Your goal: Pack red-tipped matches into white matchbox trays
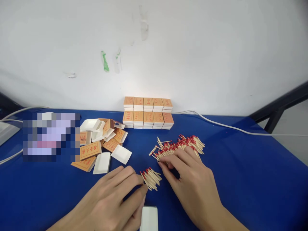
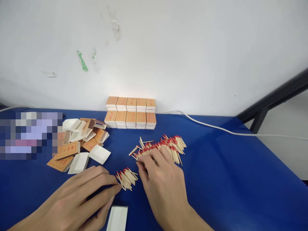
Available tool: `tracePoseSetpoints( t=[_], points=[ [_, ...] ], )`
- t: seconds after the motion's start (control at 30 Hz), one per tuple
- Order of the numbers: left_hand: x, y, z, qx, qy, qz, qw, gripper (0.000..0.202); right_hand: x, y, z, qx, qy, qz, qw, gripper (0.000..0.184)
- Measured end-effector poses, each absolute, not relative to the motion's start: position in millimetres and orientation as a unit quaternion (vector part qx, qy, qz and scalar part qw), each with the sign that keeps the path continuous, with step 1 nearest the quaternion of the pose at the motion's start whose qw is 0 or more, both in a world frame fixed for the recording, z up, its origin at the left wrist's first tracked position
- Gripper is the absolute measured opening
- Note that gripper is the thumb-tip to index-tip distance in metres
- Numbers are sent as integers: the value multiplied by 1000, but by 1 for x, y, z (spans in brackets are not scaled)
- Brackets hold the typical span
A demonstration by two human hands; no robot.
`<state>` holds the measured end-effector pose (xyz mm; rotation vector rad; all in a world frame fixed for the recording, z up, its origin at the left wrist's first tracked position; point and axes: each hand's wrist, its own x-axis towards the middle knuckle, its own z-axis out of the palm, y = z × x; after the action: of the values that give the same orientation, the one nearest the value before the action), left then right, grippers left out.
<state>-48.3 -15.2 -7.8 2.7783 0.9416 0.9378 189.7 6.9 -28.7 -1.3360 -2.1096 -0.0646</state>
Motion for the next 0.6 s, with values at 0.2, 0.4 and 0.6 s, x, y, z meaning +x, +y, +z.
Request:
tracePoseSetpoints(
  t=[0.2, 0.4, 0.6],
  points=[
    [-49, -16, -8, 904, 312, 287, 42, 21, 190, 5, -27, -501, -804, -34, 317, 17],
    [-51, -18, -21, 896, 315, 310, 52, 21, 188, 4, -29, -505, -798, -46, 327, 16],
    [-52, -19, -23, 896, 315, 308, 58, 26, 188, 3, -29, -514, -794, -21, 324, 16]
  ],
)
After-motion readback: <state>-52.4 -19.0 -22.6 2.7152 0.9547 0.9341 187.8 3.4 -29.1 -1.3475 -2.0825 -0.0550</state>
